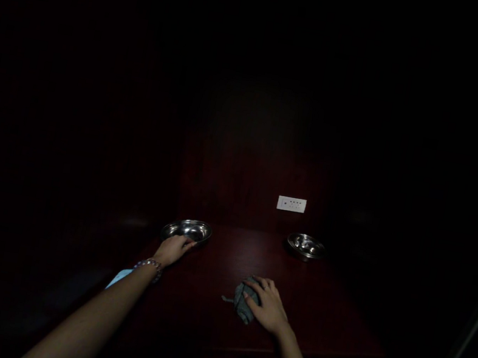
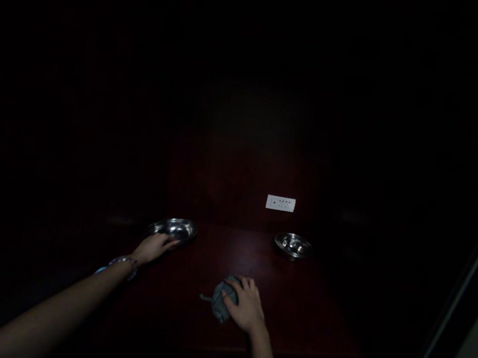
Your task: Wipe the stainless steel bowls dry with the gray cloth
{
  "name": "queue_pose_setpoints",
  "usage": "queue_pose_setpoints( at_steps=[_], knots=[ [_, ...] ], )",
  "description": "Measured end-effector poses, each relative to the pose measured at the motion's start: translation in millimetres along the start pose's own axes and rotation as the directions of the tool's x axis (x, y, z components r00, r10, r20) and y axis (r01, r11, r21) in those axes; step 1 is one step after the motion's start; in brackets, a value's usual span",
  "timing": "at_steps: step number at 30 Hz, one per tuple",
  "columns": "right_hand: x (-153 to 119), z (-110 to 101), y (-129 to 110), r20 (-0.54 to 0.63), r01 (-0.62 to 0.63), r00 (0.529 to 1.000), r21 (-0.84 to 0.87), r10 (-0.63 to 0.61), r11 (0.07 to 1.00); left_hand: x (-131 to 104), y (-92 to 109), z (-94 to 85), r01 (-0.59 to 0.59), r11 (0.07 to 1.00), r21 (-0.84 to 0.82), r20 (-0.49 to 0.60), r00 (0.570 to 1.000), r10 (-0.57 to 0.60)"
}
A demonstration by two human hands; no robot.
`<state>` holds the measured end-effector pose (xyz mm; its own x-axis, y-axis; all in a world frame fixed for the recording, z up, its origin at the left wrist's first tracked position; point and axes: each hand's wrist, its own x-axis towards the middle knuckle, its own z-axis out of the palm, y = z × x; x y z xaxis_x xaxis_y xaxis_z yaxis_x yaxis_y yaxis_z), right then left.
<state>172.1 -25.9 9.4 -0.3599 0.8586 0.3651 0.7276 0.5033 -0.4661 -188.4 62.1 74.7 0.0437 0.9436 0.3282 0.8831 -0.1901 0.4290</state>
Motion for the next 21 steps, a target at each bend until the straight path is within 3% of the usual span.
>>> queue_pose_setpoints(
  at_steps=[14, 17, 21],
  knots=[
    [0.7, 2.1, 7.8, -0.015, 0.033, 0.999, -0.036, -0.033, 0.999, 12.3, -5.2, -27.5, -0.235, 0.971, 0.036, -0.128, 0.963, 0.237],
    [0.6, 1.4, 8.3, -0.028, 0.054, 0.998, -0.055, -0.056, 0.997, 16.1, 8.7, -36.1, -0.251, 0.968, 0.005, -0.22, 0.944, 0.246],
    [1.1, 0.1, 5.9, -0.088, 0.078, 0.992, -0.115, -0.088, 0.99, 9.5, 55.0, -42.3, -0.373, 0.928, 0.021, -0.34, 0.87, 0.358]
  ],
)
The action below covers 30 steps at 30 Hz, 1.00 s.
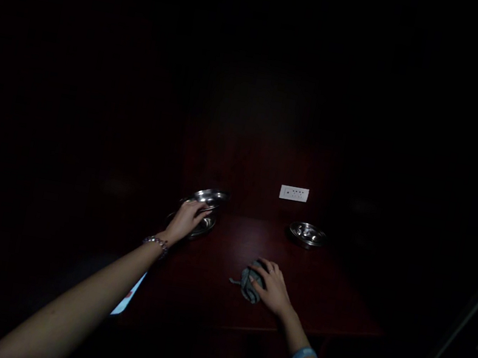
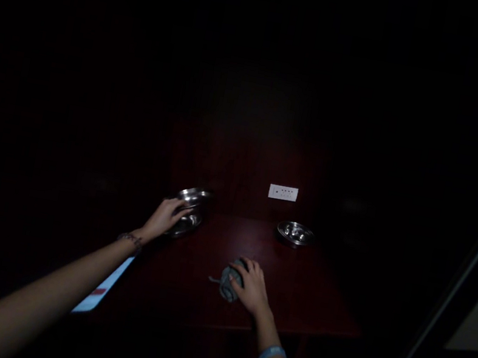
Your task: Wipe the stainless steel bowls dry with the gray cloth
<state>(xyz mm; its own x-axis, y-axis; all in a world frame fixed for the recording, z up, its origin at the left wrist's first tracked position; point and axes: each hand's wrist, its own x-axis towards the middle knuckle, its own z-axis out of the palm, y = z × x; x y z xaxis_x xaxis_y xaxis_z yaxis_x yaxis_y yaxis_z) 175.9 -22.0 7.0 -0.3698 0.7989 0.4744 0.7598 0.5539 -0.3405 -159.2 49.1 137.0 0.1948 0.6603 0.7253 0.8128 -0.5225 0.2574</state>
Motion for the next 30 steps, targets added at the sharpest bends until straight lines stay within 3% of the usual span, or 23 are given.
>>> queue_pose_setpoints(
  at_steps=[3, 6, 10, 13, 17, 30],
  knots=[
    [-2.4, -0.6, -0.8, 0.013, 0.067, 0.998, -0.011, -0.067, 0.998, -10.5, 52.0, 6.4, -0.179, 0.983, -0.036, 0.057, 0.982, 0.181],
    [-11.7, -5.2, 7.2, 0.081, 0.18, 0.979, 0.078, -0.186, 0.981, -43.6, 98.6, 20.7, -0.282, 0.954, -0.101, 0.154, 0.943, 0.295],
    [-33.7, -26.3, 37.4, 0.091, 0.187, 0.974, 0.176, -0.205, 0.966, -99.8, 130.0, 45.1, -0.306, 0.939, -0.154, 0.206, 0.92, 0.333],
    [-50.0, -45.1, 63.7, 0.072, 0.089, 0.992, 0.216, -0.107, 0.972, -132.0, 136.4, 59.7, -0.35, 0.922, -0.167, 0.257, 0.887, 0.383],
    [-61.8, -54.6, 82.7, 0.042, 0.0, 0.999, 0.25, -0.011, 0.968, -151.7, 137.1, 70.1, -0.404, 0.898, -0.174, 0.3, 0.847, 0.439],
    [-67.4, -56.8, 70.6, 0.032, 0.014, 0.999, 0.165, -0.02, 0.986, -141.6, 131.4, 65.4, -0.368, 0.92, -0.136, 0.3, 0.87, 0.392]
  ],
)
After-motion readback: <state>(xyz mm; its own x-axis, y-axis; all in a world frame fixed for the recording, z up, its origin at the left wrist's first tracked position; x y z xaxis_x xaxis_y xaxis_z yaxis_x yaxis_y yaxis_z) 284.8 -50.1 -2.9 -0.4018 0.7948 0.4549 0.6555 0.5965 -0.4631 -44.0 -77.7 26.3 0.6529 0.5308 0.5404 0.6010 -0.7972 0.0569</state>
